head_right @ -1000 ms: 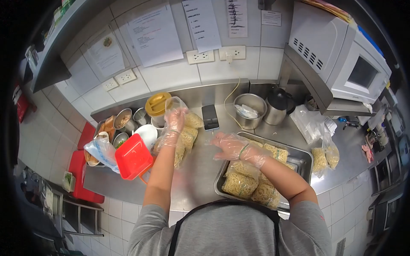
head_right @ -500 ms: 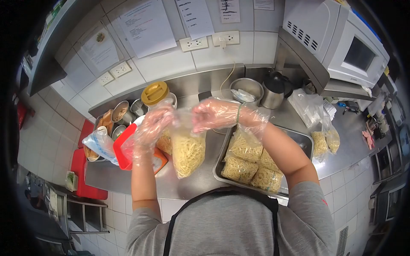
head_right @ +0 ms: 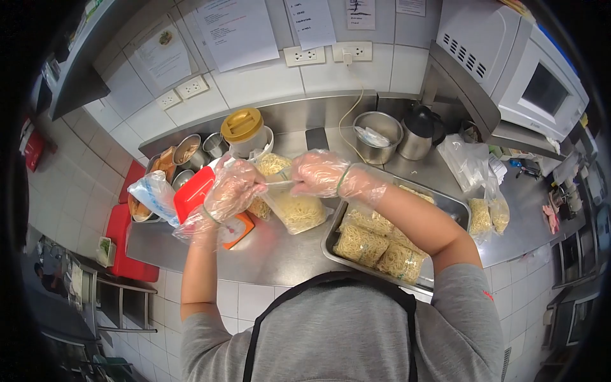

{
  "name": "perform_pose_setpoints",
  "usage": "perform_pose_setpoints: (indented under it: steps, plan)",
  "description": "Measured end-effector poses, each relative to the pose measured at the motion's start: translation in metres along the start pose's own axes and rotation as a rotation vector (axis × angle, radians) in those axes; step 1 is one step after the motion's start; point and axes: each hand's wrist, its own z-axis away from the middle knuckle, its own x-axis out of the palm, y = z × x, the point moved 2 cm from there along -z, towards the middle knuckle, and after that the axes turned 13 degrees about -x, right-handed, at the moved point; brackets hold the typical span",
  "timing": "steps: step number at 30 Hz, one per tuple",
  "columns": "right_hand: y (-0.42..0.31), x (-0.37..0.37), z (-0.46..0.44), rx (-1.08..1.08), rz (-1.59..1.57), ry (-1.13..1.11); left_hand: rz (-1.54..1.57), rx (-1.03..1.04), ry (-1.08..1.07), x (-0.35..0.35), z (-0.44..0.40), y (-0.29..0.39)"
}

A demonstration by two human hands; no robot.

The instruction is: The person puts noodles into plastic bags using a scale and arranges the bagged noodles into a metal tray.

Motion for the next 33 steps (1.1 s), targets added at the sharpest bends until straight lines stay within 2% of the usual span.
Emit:
perform_pose_setpoints:
  steps: [3,6,7,10,11,13,15,16,19,21,23,25,26,28,29,32,33]
  plan:
    - [0.004,-0.009,0.009,0.051,0.060,-0.036,-0.029,0.014,0.012,-0.014,0.000,0.005]
    - [0.010,0.000,0.022,-0.041,0.054,0.043,-0.111,0.042,-0.023,-0.005,0.011,-0.002]
    - [0.012,-0.001,0.023,-0.144,0.025,0.229,-0.144,0.056,-0.038,0.000,0.014,-0.003]
    - [0.023,0.000,0.034,0.073,-0.218,0.400,0.012,-0.015,-0.141,0.006,0.019,-0.012]
    - [0.026,0.022,0.030,0.127,-0.354,0.368,0.023,-0.027,-0.134,0.007,0.020,-0.013]
    - [0.016,0.064,0.024,0.398,-0.500,0.067,0.049,-0.046,-0.116,0.010,0.021,-0.014]
    - [0.015,0.119,0.013,0.296,-0.636,0.101,0.088,-0.060,-0.112,0.011,0.020,-0.014]
    - [0.015,0.138,0.008,0.350,-0.775,0.187,0.106,-0.071,-0.109,0.012,0.020,-0.014]
    - [0.014,0.158,-0.003,0.482,-1.170,0.447,0.441,-0.141,0.324,0.045,0.039,-0.019]
    - [0.028,0.166,-0.003,0.502,-1.166,0.468,0.644,-0.351,0.499,0.101,0.055,-0.010]
    - [0.035,0.168,-0.004,0.506,-1.156,0.476,0.909,-0.498,0.425,0.139,0.063,-0.025]
    - [0.033,0.148,-0.010,0.512,-1.035,0.406,1.226,-0.559,0.090,0.159,0.065,-0.043]
    - [0.031,0.140,-0.012,0.516,-0.973,0.370,1.182,-0.566,0.121,0.154,0.063,-0.050]
    - [0.030,0.131,-0.014,0.468,-0.860,0.521,1.094,-0.581,0.189,0.142,0.052,-0.063]
    - [0.028,0.125,-0.015,0.441,-0.805,0.595,1.140,-0.537,0.294,0.129,0.047,-0.053]
    - [0.019,0.104,-0.003,0.399,-0.738,0.454,0.921,-0.694,0.163,0.120,0.059,-0.044]
    - [0.020,0.110,0.001,0.449,-0.686,0.350,0.872,-0.644,0.174,0.124,0.065,-0.039]
